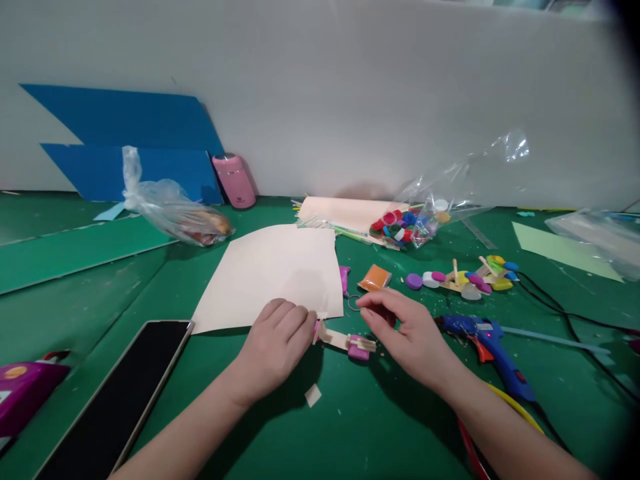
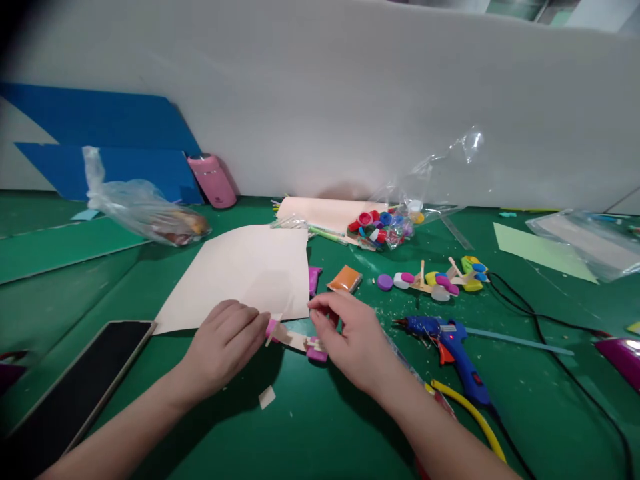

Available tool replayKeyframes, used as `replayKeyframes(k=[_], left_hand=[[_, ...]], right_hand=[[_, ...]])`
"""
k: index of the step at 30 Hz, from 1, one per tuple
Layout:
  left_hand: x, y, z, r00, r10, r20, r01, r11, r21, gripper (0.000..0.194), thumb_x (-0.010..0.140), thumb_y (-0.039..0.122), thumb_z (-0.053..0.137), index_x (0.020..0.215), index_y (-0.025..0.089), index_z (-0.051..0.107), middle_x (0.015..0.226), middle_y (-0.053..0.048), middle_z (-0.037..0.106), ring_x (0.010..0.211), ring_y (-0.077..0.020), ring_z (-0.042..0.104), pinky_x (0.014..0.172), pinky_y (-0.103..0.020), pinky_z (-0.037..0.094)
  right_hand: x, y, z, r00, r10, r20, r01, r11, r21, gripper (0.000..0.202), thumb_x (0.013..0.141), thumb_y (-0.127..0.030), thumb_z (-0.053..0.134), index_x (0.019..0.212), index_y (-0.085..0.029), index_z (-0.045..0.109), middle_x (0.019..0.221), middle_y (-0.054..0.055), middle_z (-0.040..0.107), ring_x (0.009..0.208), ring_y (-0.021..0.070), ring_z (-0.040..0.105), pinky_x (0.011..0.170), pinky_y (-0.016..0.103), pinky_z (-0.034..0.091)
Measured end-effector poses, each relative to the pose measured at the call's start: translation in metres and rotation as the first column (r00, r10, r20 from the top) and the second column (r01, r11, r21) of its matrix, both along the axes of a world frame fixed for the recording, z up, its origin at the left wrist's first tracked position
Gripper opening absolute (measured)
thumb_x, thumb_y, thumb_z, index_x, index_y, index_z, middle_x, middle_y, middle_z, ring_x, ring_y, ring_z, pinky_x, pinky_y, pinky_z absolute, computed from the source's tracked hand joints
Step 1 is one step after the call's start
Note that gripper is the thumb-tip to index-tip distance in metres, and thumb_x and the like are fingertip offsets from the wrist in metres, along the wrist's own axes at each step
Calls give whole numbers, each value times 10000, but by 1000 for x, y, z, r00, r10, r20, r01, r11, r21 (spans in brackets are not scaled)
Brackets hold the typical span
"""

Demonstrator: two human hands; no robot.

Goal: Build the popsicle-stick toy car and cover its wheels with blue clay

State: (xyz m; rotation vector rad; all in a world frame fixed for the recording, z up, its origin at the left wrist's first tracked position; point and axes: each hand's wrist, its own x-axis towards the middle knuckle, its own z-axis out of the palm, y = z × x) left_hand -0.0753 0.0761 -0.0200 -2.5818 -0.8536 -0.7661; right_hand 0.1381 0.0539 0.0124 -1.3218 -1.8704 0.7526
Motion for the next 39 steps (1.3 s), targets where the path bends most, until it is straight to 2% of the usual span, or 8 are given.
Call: replayKeyframes(k=[5, 11, 22, 33, 39], left_hand=[[-2, 9, -3, 994, -84, -74, 90, 992, 83, 117, 803, 100, 481, 854, 74, 584, 660, -68, 607, 631, -170, 512, 638, -355, 443], [-3, 12, -3, 990, -103, -92, 114, 986, 125, 140, 804, 117, 478, 850, 64, 599, 651, -75, 619, 625, -181, 536, 628, -372, 454], [-4, 14, -12, 988, -107, -115, 122, 984, 129, 112, 790, 116, 512, 850, 89, 602, 676, -58, 629, 636, -168, 540, 650, -364, 452], [-3, 13, -13, 986, -114, -123, 129, 985, 118, 126, 802, 103, 480, 848, 86, 596, 695, -70, 620, 660, -178, 539, 664, -374, 445], [-3, 12, -14, 990, -99, -101, 106, 992, 65, 123, 800, 109, 482, 847, 81, 593, 685, -72, 615, 663, -181, 528, 665, -373, 442]], right_hand=[[-17, 24, -9, 998, 54, 30, -53, 997, -56, 126, 826, -196, 465, 838, -180, 589, 735, 11, 564, 677, 123, 511, 603, 226, 392], [-24, 35, -21, 993, 89, 83, -74, 984, -165, 134, 799, -226, 497, 709, -179, 585, 659, -6, 559, 602, 107, 501, 534, 210, 363], [-28, 38, -28, 988, 110, 107, -85, 974, -210, 164, 795, -280, 500, 677, -181, 555, 643, -14, 539, 581, 98, 469, 510, 203, 331], [-29, 37, -29, 987, 116, 109, -92, 976, -199, 120, 780, -247, 518, 692, -181, 565, 650, -15, 546, 594, 96, 487, 535, 203, 349], [-31, 36, -26, 986, 117, 122, -92, 978, -189, 105, 773, -229, 527, 692, -179, 571, 667, -7, 553, 601, 103, 494, 535, 208, 350]])
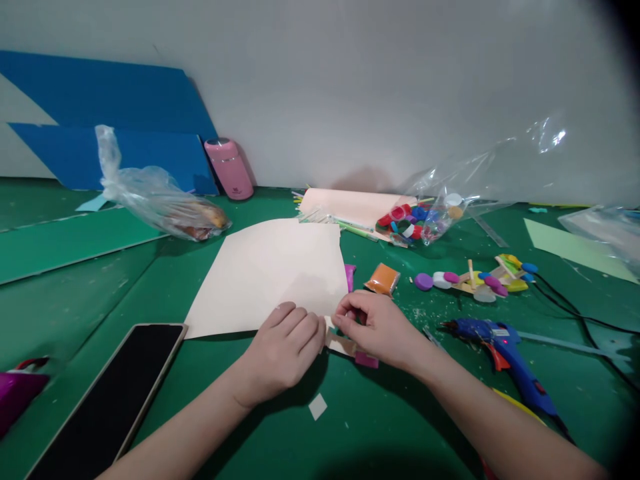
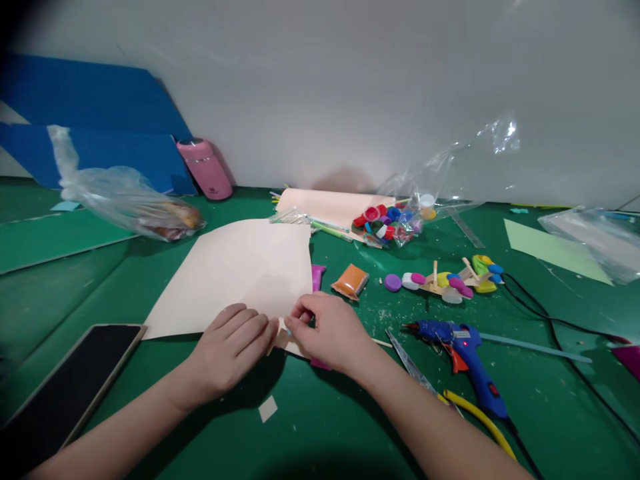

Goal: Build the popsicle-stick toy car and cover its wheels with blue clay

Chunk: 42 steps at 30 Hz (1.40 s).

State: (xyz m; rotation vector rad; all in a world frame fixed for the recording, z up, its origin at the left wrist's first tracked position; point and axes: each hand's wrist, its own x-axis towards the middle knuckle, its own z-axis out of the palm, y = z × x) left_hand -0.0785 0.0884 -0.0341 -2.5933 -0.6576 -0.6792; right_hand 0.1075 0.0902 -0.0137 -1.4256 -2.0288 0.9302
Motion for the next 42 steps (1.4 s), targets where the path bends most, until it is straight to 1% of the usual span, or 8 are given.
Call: replayKeyframes(k=[8, 13, 17, 22, 25, 31, 37, 42], left_hand=[[0, 1, -2, 999, 31, 8, -30, 991, -129, 130, 811, 118, 463, 873, 107, 577, 711, -59, 593, 667, -172, 494, 660, -351, 424], [-1, 1, -1, 993, 78, 86, -51, 957, -285, 136, 808, 121, 452, 865, 125, 575, 703, -58, 589, 646, -172, 487, 610, -331, 424], [-1, -1, 5, 968, 114, 223, 3, 886, -463, 200, 778, 85, 442, 918, 127, 578, 799, -80, 587, 747, -181, 522, 656, -329, 450], [7, -5, 13, 907, 271, 322, 11, 749, -662, 160, 780, 149, 475, 858, 144, 615, 791, -70, 567, 748, -168, 545, 667, -314, 468], [13, -7, 15, 887, 338, 313, -26, 715, -698, 131, 762, 193, 507, 814, 149, 619, 758, -60, 559, 718, -168, 543, 647, -316, 471], [19, -11, 14, 875, 394, 282, -114, 733, -670, 127, 737, 192, 513, 772, 157, 630, 721, -52, 567, 689, -173, 546, 624, -314, 476], [25, -14, 16, 844, 457, 282, -90, 639, -764, 147, 756, 179, 484, 736, 157, 629, 684, -38, 539, 651, -162, 534, 576, -294, 469], [27, -14, 17, 800, 503, 327, -43, 592, -804, 112, 722, 141, 516, 677, 169, 614, 636, -8, 540, 620, -142, 533, 559, -265, 465]], right_hand=[[0, 0, 2, 1000, 12, 3, -12, 1000, 5, 89, 770, -222, 531, 716, -180, 588, 679, -8, 558, 615, 104, 499, 556, 211, 356], [1, 0, 2, 1000, 23, 6, -23, 1000, 6, 90, 771, -232, 532, 718, -184, 586, 677, -10, 559, 624, 106, 500, 564, 213, 358], [1, 0, 3, 1000, 27, 8, -27, 1000, 5, 96, 774, -230, 529, 711, -183, 585, 669, -12, 557, 620, 105, 499, 562, 212, 355], [2, 0, 3, 1000, 31, 1, -31, 1000, -3, 104, 781, -235, 521, 726, -180, 590, 699, -1, 573, 631, 109, 509, 558, 212, 358], [2, 0, 3, 999, 38, -7, -38, 999, -1, 102, 782, -229, 519, 729, -179, 591, 706, 0, 573, 641, 109, 515, 568, 211, 363], [1, -1, 1, 999, 37, -11, -37, 999, 2, 110, 785, -232, 522, 726, -177, 596, 705, 0, 567, 626, 105, 508, 555, 207, 358], [2, -1, 0, 999, 37, -14, -37, 999, 2, 104, 780, -239, 530, 738, -178, 602, 701, -4, 570, 623, 105, 513, 553, 206, 359], [3, -1, -1, 999, 30, -12, -29, 1000, 6, 99, 773, -244, 542, 739, -178, 607, 702, -2, 575, 635, 109, 518, 561, 208, 364]])
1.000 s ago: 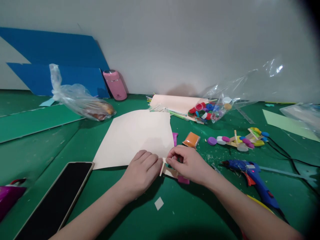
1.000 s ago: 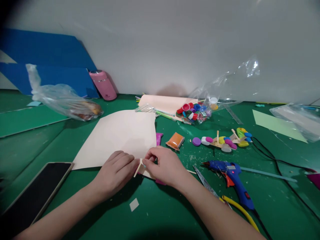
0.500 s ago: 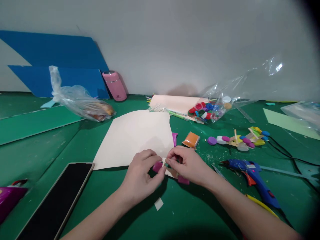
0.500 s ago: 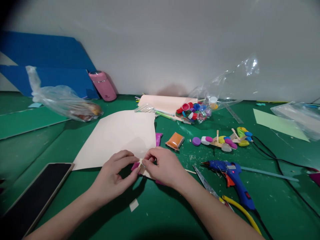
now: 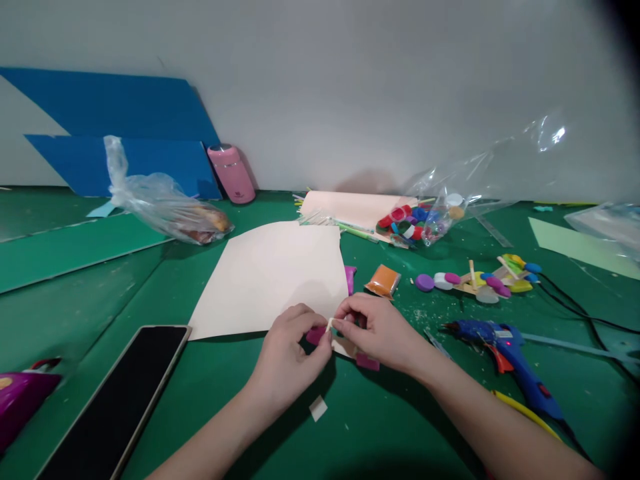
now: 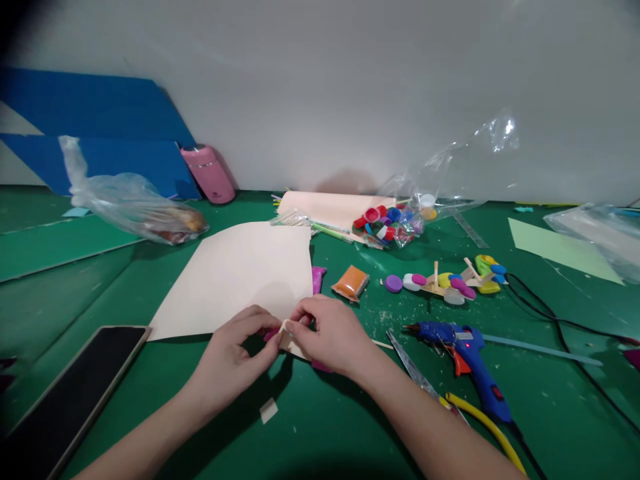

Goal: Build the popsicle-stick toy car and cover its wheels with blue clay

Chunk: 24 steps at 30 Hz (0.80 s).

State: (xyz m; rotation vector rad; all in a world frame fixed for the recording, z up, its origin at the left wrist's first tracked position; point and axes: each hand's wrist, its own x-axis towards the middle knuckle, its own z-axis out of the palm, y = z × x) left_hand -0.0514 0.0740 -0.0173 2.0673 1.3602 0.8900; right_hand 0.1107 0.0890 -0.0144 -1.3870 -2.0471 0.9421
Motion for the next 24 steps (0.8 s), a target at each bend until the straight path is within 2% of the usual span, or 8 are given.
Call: replayKeyframes(k=[5, 10, 24], left_hand=[[0, 1, -1, 993, 35, 116, -18, 990, -142, 89, 688, 128, 525, 666, 168, 602, 624, 0, 573, 598, -136, 542, 549, -264, 460], [2, 3, 1, 982, 107, 152, -52, 944, -327, 70, 666, 150, 523, 647, 162, 589, 604, 2, 570, 594, -142, 533, 554, -270, 440], [5, 5, 1, 973, 143, 182, -33, 864, -503, 73, 666, 220, 511, 653, 159, 549, 596, 4, 543, 557, -122, 481, 510, -234, 377]], right_hand=[[1, 1, 0, 1000, 3, 1, -3, 1000, -3, 93, 768, -240, 548, 745, -179, 613, 704, 0, 581, 637, 111, 523, 562, 208, 365], [1, 1, 0, 1000, 9, 7, -9, 1000, -7, 103, 770, -256, 548, 740, -182, 614, 705, 0, 582, 637, 111, 521, 561, 210, 360], [2, 1, 1, 1000, 29, 5, -29, 999, -15, 109, 781, -263, 537, 749, -191, 612, 712, -2, 582, 644, 110, 514, 548, 205, 346]])
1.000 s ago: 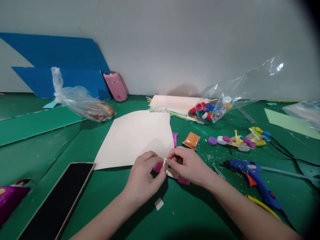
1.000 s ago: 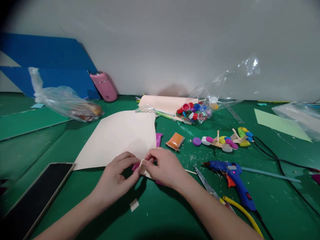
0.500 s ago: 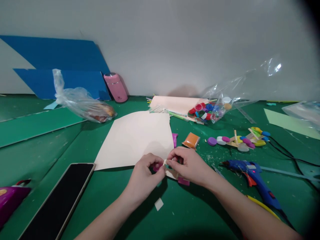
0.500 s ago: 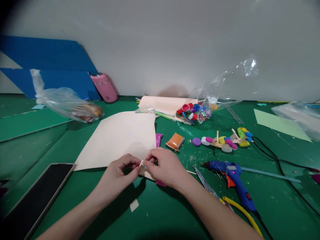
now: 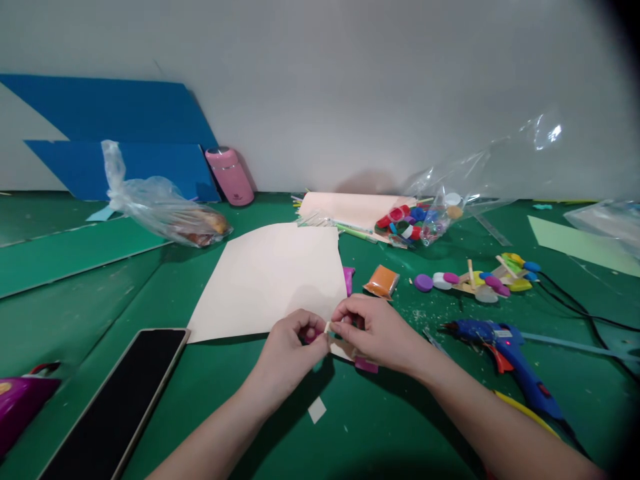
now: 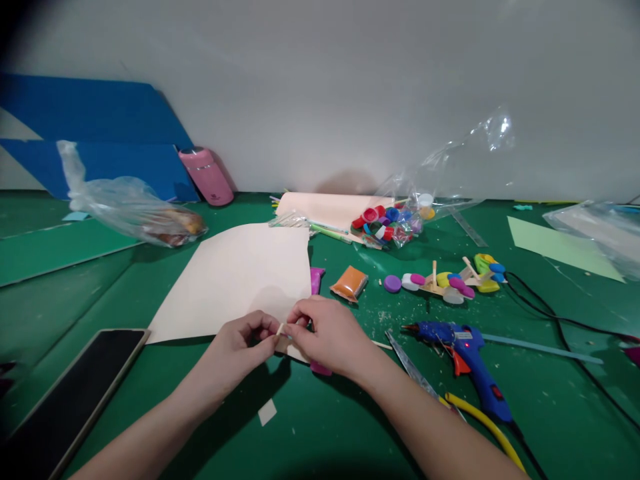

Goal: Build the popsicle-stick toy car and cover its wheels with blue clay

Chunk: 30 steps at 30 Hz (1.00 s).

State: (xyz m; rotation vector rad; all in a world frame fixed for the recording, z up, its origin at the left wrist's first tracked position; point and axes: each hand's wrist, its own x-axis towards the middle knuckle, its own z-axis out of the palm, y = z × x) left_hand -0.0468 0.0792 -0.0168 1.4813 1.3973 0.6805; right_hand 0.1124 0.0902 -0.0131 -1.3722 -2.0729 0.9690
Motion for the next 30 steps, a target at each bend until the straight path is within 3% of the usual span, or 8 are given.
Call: replayKeyframes(k=[15, 24, 30], left_hand=[[-3, 0, 2, 1000, -29, 1, 29, 1000, -1, 108, 671, 209, 511, 671, 155, 605, 638, -11, 581, 607, -135, 501, 551, -237, 376], [-5, -1, 2, 993, -46, -107, 64, 984, 168, 102, 679, 208, 524, 658, 173, 617, 665, -16, 566, 691, -166, 524, 630, -270, 415], [-6, -1, 1, 996, -62, -66, 69, 991, 114, 107, 693, 213, 518, 630, 173, 594, 657, -11, 559, 657, -154, 524, 598, -264, 415]], right_hand=[[1, 1, -2, 1000, 22, 5, -22, 1000, 0, 101, 779, -256, 530, 757, -191, 604, 718, -5, 583, 642, 106, 510, 550, 202, 343], [3, 1, -1, 999, 33, 11, -33, 999, 6, 106, 787, -262, 527, 748, -193, 598, 709, -11, 578, 649, 104, 508, 560, 198, 347], [2, 3, 0, 999, 41, 15, -41, 999, 14, 100, 783, -247, 529, 732, -186, 590, 688, -15, 571, 629, 100, 497, 551, 196, 341]])
